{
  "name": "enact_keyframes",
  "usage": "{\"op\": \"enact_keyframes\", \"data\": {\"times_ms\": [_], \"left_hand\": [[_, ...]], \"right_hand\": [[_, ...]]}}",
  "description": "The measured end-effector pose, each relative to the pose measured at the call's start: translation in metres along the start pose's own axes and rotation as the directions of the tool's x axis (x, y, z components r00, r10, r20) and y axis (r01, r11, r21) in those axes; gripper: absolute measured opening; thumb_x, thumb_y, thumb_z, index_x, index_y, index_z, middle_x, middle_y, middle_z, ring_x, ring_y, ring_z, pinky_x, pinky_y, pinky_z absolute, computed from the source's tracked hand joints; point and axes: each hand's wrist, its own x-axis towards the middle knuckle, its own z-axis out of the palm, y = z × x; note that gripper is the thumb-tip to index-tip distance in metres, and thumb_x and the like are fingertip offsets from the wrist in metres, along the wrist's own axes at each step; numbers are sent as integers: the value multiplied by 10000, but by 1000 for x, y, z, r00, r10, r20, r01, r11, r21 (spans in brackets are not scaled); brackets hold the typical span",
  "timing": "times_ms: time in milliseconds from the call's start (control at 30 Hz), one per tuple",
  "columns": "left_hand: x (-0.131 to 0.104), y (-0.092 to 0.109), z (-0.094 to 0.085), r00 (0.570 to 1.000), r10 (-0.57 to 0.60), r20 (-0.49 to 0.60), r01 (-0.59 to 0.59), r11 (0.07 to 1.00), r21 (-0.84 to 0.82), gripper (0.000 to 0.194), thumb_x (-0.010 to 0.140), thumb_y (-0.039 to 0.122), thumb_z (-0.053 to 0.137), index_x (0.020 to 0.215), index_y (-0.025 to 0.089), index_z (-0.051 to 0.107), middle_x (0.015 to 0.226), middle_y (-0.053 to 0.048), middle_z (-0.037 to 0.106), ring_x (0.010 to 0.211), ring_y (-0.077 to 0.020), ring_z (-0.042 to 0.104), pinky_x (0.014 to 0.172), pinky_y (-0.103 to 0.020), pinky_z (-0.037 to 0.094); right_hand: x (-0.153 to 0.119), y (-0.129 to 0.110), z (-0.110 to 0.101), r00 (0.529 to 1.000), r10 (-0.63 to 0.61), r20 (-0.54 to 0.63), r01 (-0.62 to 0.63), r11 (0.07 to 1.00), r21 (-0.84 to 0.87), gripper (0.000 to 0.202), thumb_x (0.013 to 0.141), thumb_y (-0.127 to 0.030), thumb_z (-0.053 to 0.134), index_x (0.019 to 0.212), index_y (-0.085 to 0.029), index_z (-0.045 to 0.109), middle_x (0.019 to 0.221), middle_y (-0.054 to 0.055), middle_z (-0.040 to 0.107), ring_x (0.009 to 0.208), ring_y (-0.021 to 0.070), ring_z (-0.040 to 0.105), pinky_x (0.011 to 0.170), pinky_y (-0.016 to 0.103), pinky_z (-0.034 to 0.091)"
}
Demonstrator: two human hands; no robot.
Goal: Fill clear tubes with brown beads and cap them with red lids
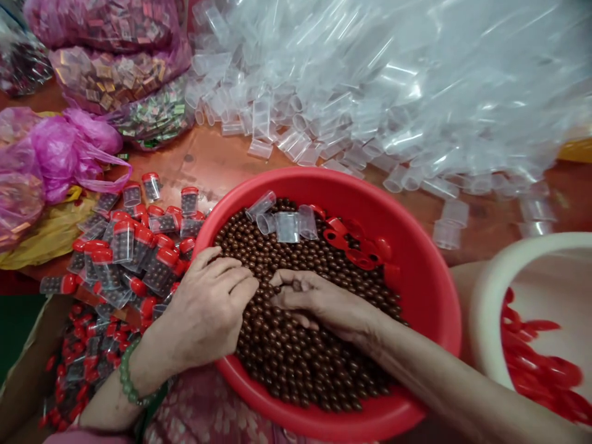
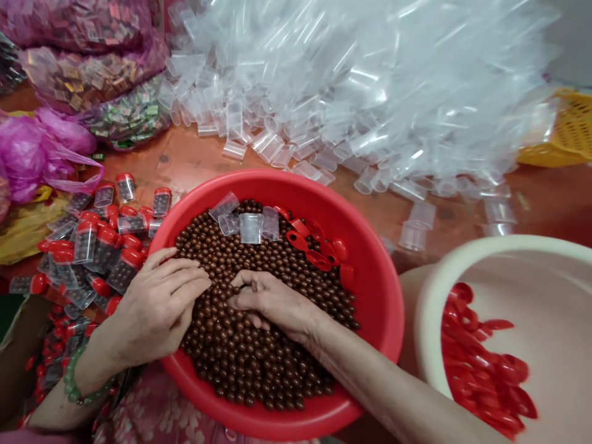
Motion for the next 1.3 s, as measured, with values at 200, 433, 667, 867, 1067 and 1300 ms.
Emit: {"op": "enact_keyframes", "data": {"times_ms": [200,433,667,867,1067,1300], "left_hand": [[5,12,-4,985,21,173,-28,999,42,437,885,292,561,1289,127,526,1315,-126,593,1199,-300,534,1049,-487,416],[4,12,4,1000,21,15,-20,998,-67,370,910,117,490,1276,152,538,1277,-115,628,1166,-242,593,1010,-399,496],[8,14,-2,993,-71,-92,26,907,-420,291,910,112,532,1180,186,608,1097,-64,715,1010,-153,667,911,-251,535],[14,19,0,976,-214,-40,164,843,-512,190,919,182,540,1084,169,634,1096,-69,708,1015,-164,657,911,-265,515],[17,18,-4,947,-308,92,297,730,-616,210,930,212,521,1104,158,624,1059,-62,710,965,-161,654,875,-269,487],[15,24,-4,926,-306,219,343,447,-826,224,933,280,517,1074,138,618,982,-73,702,897,-162,647,797,-257,480]], "right_hand": [[1,-5,7,998,-25,55,13,980,201,238,589,-346,637,672,-183,485,520,-78,461,344,13,277,314,171,173],[-2,-3,17,986,-160,52,147,970,195,314,731,-502,537,693,-201,454,488,-71,459,322,40,315,311,180,241],[-39,-17,-13,847,-521,-103,429,786,-446,164,923,-305,510,938,-192,627,918,33,659,853,148,622,798,297,505],[-30,-22,-57,627,-698,-346,-119,353,-928,202,926,-225,489,1022,-131,639,971,116,647,833,221,644,732,343,492],[-3,-21,-64,658,-666,-352,-222,275,-935,206,863,-170,518,1008,-110,652,919,156,684,726,287,663,526,333,416],[-35,-24,-55,553,-785,-278,361,527,-769,272,889,-393,573,1082,-229,675,976,58,728,847,215,686,726,330,545]]}}
